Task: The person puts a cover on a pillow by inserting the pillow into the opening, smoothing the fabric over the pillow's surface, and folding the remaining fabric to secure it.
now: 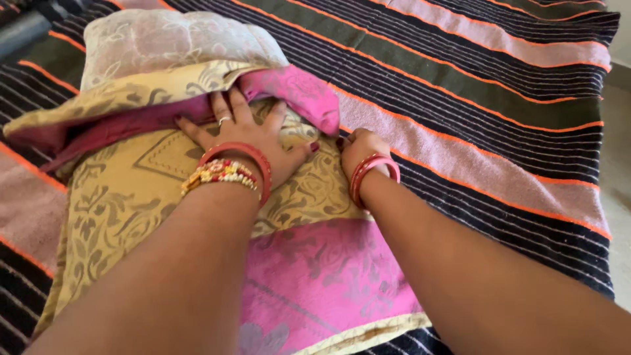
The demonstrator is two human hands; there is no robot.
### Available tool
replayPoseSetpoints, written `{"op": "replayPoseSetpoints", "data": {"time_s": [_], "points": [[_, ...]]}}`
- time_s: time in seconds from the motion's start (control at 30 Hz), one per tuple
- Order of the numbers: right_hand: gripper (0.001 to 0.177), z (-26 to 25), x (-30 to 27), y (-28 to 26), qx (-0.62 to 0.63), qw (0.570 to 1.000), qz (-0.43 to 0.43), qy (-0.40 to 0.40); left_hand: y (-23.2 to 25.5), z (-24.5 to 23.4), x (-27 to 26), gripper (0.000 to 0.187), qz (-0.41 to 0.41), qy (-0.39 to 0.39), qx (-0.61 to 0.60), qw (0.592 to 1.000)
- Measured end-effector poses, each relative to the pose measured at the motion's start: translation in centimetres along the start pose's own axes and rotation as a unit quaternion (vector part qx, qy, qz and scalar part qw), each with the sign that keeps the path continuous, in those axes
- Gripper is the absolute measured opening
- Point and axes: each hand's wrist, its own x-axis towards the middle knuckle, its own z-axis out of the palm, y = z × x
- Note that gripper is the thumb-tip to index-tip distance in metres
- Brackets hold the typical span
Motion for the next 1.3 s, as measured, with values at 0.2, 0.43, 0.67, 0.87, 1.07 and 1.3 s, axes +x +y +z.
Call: {"op": "replayPoseSetpoints", "data": {"time_s": [0.2, 0.43, 0.67, 0.87, 1.07, 1.3], "points": [[0.027, 1.3, -2.5, -5.5, -0.123, 0.985, -0.114, 0.025, -0.2, -1.3, 0.4, 0.075, -0.02, -0.064, -0.009, 0.998], [0.052, -1.3, -6.8, -7.8, -0.017, 0.986, -0.129, -0.105, -4.8, -3.0, 3.4, 0.063, 0.043, -0.139, 0.054, 0.988], [0.061, -3.1, -7.0, -8.3, -0.074, 0.984, -0.036, -0.155, -6.6, -3.3, 7.6, 0.08, 0.092, -0.072, -0.059, 0.991], [0.051, -3.1, -5.5, -10.9, 0.006, 0.995, 0.028, -0.099, -5.2, -2.5, 12.8, 0.073, 0.185, 0.047, 0.053, 0.98], [0.048, -2.4, -3.5, -11.7, 0.077, 0.996, 0.014, -0.045, -3.6, -2.8, 17.0, 0.035, 0.178, -0.025, 0.02, 0.983], [0.076, -3.3, -4.9, -14.2, -0.045, 0.977, 0.173, -0.119, -4.7, -4.0, 20.4, 0.037, 0.179, -0.055, -0.009, 0.982]]}}
